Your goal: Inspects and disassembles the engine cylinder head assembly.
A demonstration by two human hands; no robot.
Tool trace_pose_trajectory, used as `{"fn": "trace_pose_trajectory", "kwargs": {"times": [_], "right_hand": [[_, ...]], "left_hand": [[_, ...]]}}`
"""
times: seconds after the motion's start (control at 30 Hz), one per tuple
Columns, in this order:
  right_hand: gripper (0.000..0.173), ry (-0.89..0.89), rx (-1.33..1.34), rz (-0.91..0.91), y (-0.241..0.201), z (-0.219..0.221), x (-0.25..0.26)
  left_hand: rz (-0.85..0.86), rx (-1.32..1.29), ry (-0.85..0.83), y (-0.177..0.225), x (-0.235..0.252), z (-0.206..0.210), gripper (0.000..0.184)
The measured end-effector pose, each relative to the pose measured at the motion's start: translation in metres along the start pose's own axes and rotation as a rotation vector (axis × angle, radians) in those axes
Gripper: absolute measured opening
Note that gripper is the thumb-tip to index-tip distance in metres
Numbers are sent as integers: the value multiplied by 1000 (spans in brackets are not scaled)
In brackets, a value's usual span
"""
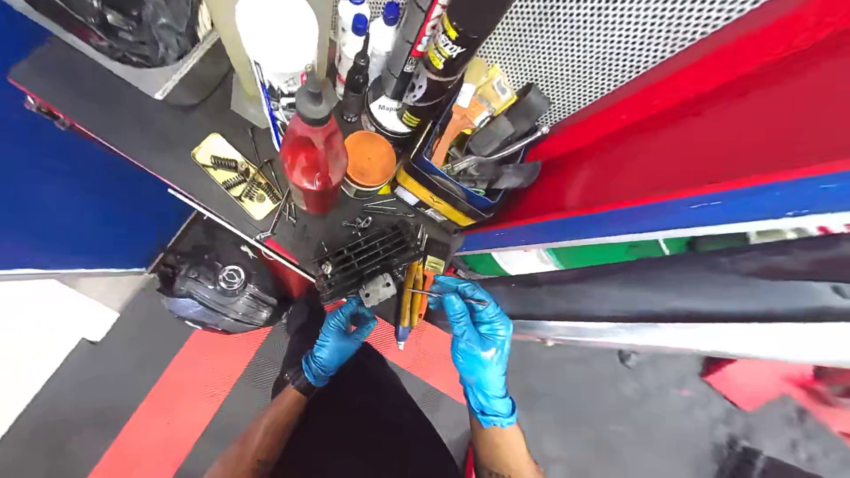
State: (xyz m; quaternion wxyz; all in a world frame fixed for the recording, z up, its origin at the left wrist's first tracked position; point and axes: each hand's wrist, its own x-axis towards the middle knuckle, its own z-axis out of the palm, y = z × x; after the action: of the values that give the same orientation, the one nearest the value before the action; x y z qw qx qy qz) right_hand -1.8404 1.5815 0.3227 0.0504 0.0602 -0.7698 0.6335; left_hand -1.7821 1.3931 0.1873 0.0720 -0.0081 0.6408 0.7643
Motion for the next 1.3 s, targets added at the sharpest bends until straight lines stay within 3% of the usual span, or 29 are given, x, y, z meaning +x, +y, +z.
{"fn": "trace_pose_trajectory", "kwargs": {"times": [0.23, 0.87, 1.0, 1.17, 1.3], "right_hand": [[19, -57, -37, -71, 15, 25, 4], [20, -178, -275, -136, 25, 36, 9], [22, -211, -327, -120, 22, 35, 7], [28, -188, -262, -108, 8, 23, 4], [26, -64, -245, 9, 10, -5, -13]], "left_hand": [[52, 25, 12, -2, 0, -8, 28], [75, -17, 39, -7, -1, -3, 27], [71, -5, 43, -1, -8, -11, 42], [309, 357, 244, 16, -21, -15, 30], [496, 417, 360, 45, -12, -2, 29]]}}
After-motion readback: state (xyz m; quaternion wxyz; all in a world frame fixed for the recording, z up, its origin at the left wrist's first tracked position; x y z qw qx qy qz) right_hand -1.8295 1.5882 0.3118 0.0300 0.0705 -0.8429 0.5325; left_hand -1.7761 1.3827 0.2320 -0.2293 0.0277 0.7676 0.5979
